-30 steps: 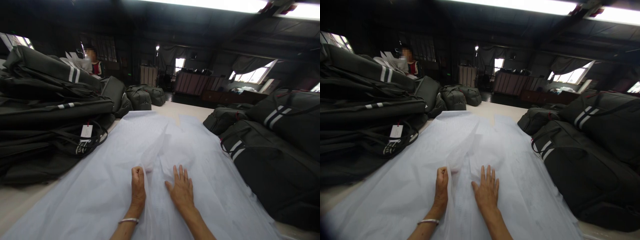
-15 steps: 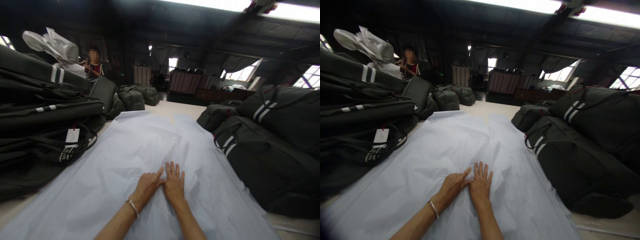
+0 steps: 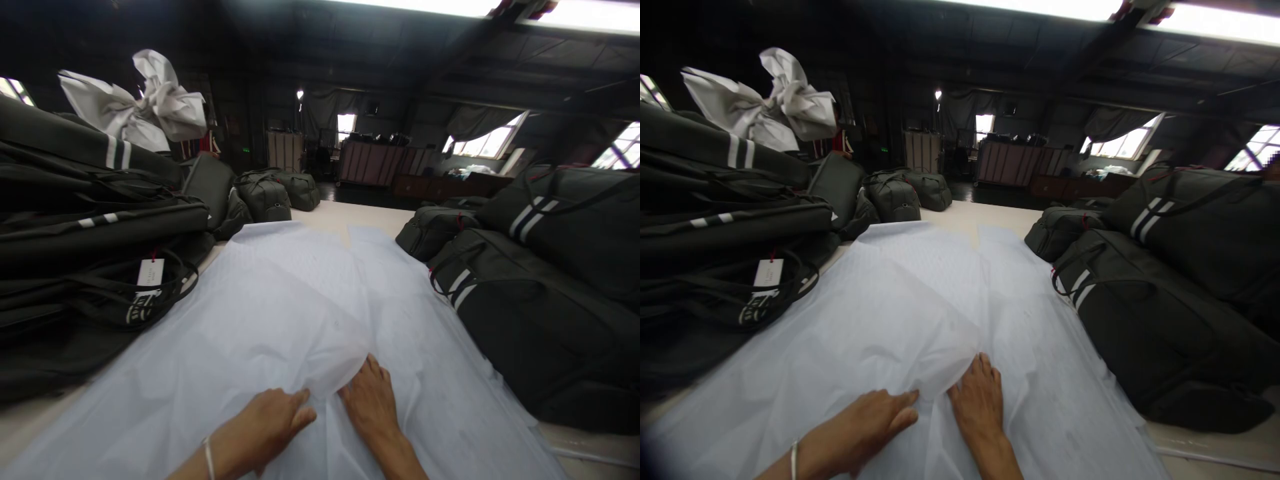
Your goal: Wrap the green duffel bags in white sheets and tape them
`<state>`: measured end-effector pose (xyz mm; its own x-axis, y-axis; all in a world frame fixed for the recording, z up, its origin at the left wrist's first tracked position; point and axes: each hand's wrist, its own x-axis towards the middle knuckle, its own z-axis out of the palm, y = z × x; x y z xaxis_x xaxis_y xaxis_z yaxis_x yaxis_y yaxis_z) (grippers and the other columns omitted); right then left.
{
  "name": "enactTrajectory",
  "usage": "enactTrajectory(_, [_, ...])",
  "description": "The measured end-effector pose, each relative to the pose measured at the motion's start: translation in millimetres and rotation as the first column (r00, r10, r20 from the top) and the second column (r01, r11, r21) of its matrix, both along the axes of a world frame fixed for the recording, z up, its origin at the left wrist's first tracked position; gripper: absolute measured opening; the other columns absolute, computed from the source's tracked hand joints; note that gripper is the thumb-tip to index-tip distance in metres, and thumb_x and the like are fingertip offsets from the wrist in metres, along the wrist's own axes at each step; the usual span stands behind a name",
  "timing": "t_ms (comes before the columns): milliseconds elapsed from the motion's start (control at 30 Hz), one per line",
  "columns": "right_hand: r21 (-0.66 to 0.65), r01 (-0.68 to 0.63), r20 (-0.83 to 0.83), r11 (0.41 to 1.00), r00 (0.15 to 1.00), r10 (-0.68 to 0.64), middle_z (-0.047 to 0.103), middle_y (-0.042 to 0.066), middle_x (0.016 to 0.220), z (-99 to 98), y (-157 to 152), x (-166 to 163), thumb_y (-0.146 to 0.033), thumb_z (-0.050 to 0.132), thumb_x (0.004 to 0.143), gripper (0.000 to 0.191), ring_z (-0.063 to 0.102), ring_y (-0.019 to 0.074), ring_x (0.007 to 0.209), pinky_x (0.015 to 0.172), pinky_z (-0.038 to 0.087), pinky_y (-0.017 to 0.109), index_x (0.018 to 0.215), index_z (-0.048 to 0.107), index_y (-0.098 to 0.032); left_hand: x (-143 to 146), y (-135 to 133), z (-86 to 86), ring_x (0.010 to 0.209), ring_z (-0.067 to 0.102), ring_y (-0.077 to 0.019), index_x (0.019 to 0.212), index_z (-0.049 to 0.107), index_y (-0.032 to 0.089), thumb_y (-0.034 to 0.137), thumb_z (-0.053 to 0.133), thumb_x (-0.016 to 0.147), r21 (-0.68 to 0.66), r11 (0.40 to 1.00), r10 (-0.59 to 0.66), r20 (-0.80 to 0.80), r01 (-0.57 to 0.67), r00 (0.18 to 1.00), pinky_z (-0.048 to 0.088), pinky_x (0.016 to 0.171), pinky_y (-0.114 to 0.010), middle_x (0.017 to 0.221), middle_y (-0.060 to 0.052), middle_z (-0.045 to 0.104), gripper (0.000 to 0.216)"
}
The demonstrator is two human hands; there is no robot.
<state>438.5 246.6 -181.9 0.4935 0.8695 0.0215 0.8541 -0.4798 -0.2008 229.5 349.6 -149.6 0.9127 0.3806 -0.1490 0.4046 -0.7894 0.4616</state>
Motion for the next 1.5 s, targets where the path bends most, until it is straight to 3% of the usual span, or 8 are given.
enactTrajectory(133, [0.053,-0.041,0.060,0.998,0.997,0.038,0.047,0.008,0.147,-19.0,-6.1,2.5,-0.045,0.043,0.095,0.049,0.031,0.0318,0.141,0.118,0.016,0.053,0.137,0.054,-0.021,43.6,13.3,7.8,0.077,0.063,-0.0245,0.082,0.064,0.019,0.011,0.043,0.093,0.340,0.931,-0.126,-0.045,0.134,0.991,0.047,0.074,-0.038,0.081,-0.008,0.067,0.026])
enactTrajectory(233, [0.059,0.004,0.080,0.998,0.997,-0.009,0.032,0.012,0.154,-35.1,-11.5,0.1,-0.047,0.040,0.096,0.060,0.020,0.0311,0.146,0.118,0.012,0.056,0.144,0.042,-0.013,77.4,30.9,11.7,0.113,0.057,-0.0276,0.094,0.064,0.019,0.018,0.064,0.087,0.452,0.841,-0.382,0.105,0.298,0.918,0.038,0.101,-0.044,0.113,-0.010,0.066,0.007])
enactTrajectory(433, [0.014,-0.004,0.052,1.000,0.999,0.003,0.025,0.009,0.156,-46.8,-29.2,-14.1,-0.048,0.038,0.095,0.063,0.021,0.0300,0.145,0.118,0.018,0.057,0.147,0.036,-0.012,107.0,71.7,-19.2,0.147,0.011,-0.0362,0.152,0.015,0.017,0.063,0.078,0.065,0.342,0.893,-0.348,0.114,0.292,0.931,0.006,0.117,-0.059,0.159,-0.019,0.015,0.117])
enactTrajectory(633, [0.000,0.019,0.052,1.000,0.998,-0.019,0.028,0.012,0.154,-47.0,-32.6,-26.0,-0.050,0.045,0.092,0.068,0.023,0.0322,0.144,0.118,0.018,0.058,0.145,0.039,-0.009,94.3,68.5,-39.7,0.147,0.012,-0.0329,0.153,0.016,0.019,0.078,0.045,0.081,0.201,0.947,-0.264,0.056,0.248,0.963,0.006,0.117,-0.058,0.158,-0.019,0.017,0.097])
enactTrajectory(900, [0.061,0.060,0.073,0.996,0.995,-0.065,0.028,0.019,0.154,-51.4,-18.4,-19.4,-0.057,0.040,0.093,0.073,0.024,0.0333,0.144,0.118,0.016,0.058,0.145,0.038,-0.004,78.4,51.5,-31.8,0.147,0.012,-0.0360,0.152,0.018,0.023,0.070,0.050,0.085,0.216,0.964,-0.160,0.013,0.153,0.987,0.011,0.114,-0.063,0.158,-0.019,0.018,0.088])
enactTrajectory(1133, [0.001,0.092,0.049,0.996,0.995,-0.092,0.025,0.017,0.155,-45.0,-14.4,-21.8,-0.050,0.042,0.092,0.071,0.022,0.0322,0.145,0.118,0.016,0.057,0.146,0.036,-0.005,106.8,63.8,-24.1,0.114,0.058,-0.0293,0.141,0.043,0.026,0.043,0.046,0.097,0.307,0.952,-0.055,0.200,-0.010,0.978,0.044,0.096,-0.047,0.128,-0.012,0.061,0.047])
enactTrajectory(1333, [-0.061,0.126,0.120,0.990,0.986,-0.118,0.023,0.014,0.156,-46.2,-11.3,-34.1,-0.024,0.039,0.084,0.065,0.021,0.0310,0.145,0.118,0.016,0.057,0.146,0.035,-0.005,142.7,80.2,-47.7,0.147,0.015,-0.0279,0.148,0.032,0.026,0.039,0.044,0.098,0.346,0.937,-0.126,0.225,0.042,0.966,0.012,0.118,-0.055,0.159,-0.008,0.023,0.052])
enactTrajectory(1500, [-0.107,0.155,0.104,0.982,0.984,-0.144,0.023,0.011,0.156,-44.6,-11.3,-44.5,-0.020,0.035,0.081,0.067,0.019,0.0302,0.145,0.118,0.018,0.055,0.146,0.037,-0.006,152.6,80.7,-67.6,0.147,0.014,-0.0305,0.151,0.025,0.024,0.060,0.033,0.097,0.306,0.949,-0.130,0.179,0.071,0.975,0.010,0.116,-0.063,0.159,-0.011,0.022,0.065])
